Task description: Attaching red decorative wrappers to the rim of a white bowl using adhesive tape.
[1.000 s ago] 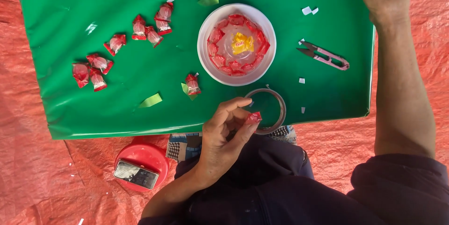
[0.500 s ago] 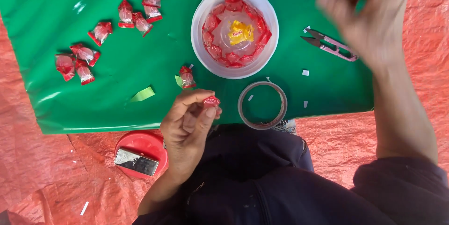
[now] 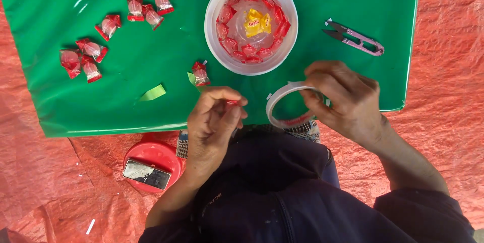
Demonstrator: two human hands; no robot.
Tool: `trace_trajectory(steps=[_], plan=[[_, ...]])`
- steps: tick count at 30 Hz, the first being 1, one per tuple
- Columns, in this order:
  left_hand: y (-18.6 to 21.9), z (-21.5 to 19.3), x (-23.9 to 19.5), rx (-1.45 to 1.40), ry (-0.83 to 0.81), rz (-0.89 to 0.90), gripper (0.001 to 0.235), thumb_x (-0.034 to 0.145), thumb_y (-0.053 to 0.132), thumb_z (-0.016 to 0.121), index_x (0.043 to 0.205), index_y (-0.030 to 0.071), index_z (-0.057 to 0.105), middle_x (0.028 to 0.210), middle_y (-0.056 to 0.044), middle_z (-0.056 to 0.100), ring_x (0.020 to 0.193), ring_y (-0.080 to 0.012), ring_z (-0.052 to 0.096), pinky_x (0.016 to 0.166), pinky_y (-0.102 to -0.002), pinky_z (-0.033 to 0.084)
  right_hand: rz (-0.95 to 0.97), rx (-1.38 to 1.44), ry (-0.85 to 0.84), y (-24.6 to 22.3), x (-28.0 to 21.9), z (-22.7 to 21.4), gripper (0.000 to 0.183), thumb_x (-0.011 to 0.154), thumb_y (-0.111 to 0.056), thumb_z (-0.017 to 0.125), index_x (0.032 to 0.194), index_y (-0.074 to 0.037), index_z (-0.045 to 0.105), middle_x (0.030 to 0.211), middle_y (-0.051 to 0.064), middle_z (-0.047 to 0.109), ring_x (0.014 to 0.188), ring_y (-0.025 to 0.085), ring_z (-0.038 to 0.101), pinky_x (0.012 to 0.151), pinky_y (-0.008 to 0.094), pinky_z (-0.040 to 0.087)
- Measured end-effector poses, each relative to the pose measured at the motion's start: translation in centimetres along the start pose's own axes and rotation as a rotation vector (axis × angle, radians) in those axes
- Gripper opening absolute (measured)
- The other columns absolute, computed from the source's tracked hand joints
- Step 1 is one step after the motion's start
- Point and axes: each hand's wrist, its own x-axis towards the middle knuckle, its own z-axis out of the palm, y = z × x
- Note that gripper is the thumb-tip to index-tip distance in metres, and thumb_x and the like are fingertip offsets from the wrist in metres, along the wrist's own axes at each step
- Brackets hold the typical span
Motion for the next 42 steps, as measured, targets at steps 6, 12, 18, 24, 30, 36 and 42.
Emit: trace_trajectory(steps=[6, 12, 18, 24, 30, 36, 42], plan=[[-1.3, 2.2, -0.7, 0.084, -0.076, 0.015, 0.016, 0.093, 0.013, 0.073, 0.102, 0.002, 0.067, 0.079, -0.008, 0.059, 0.068, -0.0116, 0.050, 0.057, -0.025, 0.045, -0.298, 0.043, 0.164, -1.5, -0.3, -1.3, 0.011, 0.096, -0.004, 0.070, 0.090, -0.013, 0.071, 0.097, 0.009, 0.076, 0.069, 0.025, 0.069, 0.062, 0.038, 0.056], [-0.3, 2.8, 0.0, 0.294, -0.078, 0.085, 0.011, 0.090, 0.009, 0.077, 0.088, 0.005, 0.067, 0.063, -0.008, 0.061, 0.048, -0.0152, 0.053, 0.043, -0.024, 0.044, -0.500, 0.070, 0.173, -3.8, 1.0, -1.2, 0.020, 0.100, -0.006, 0.058, 0.085, -0.012, 0.070, 0.098, 0.009, 0.075, 0.068, 0.020, 0.064, 0.061, 0.032, 0.052], [-0.8, 2.9, 0.2, 0.187, -0.056, 0.057, 0.008, 0.095, 0.010, 0.073, 0.090, 0.005, 0.069, 0.062, -0.007, 0.063, 0.050, -0.0120, 0.052, 0.043, -0.023, 0.044, -0.515, 0.042, 0.142, -3.1, 1.6, -1.5, 0.020, 0.100, -0.004, 0.058, 0.088, -0.012, 0.071, 0.098, 0.008, 0.073, 0.067, 0.018, 0.059, 0.060, 0.030, 0.050], [-1.5, 3.0, 0.6, 0.026, -0.130, -0.035, 0.015, 0.101, 0.012, 0.065, 0.089, 0.005, 0.070, 0.060, -0.004, 0.055, 0.052, -0.0083, 0.045, 0.044, -0.022, 0.043, -0.354, 0.254, 0.090, -1.7, 1.1, -2.1, 0.010, 0.095, -0.005, 0.067, 0.091, -0.013, 0.072, 0.098, 0.007, 0.076, 0.068, 0.022, 0.062, 0.059, 0.033, 0.051], [0.2, 3.2, 0.8, 0.054, -0.149, -0.092, 0.021, 0.104, 0.019, 0.059, 0.093, 0.004, 0.068, 0.071, 0.000, 0.056, 0.060, -0.0053, 0.043, 0.051, -0.021, 0.040, -0.319, 0.188, 0.082, -1.2, 0.8, -2.9, 0.009, 0.097, -0.005, 0.068, 0.092, -0.013, 0.069, 0.101, 0.006, 0.076, 0.076, 0.025, 0.062, 0.067, 0.037, 0.047], [0.5, 4.3, 0.5, 0.140, -0.190, -0.165, 0.007, 0.096, 0.012, 0.072, 0.096, 0.006, 0.068, 0.087, -0.002, 0.069, 0.063, -0.0051, 0.050, 0.056, -0.020, 0.043, -0.386, -0.010, 0.094, -1.1, 0.1, -2.7, 0.011, 0.101, -0.005, 0.067, 0.094, -0.013, 0.064, 0.102, 0.002, 0.077, 0.077, 0.022, 0.063, 0.069, 0.035, 0.040], [-0.8, 4.7, 0.2, 0.053, -0.197, -0.235, 0.001, 0.096, 0.004, 0.071, 0.097, 0.004, 0.071, 0.085, -0.003, 0.069, 0.072, -0.0078, 0.059, 0.066, -0.022, 0.049, -0.394, -0.013, 0.088, -0.9, -0.8, -1.9, 0.016, 0.099, -0.004, 0.073, 0.090, -0.014, 0.064, 0.104, 0.001, 0.076, 0.080, 0.021, 0.064, 0.071, 0.035, 0.040]])
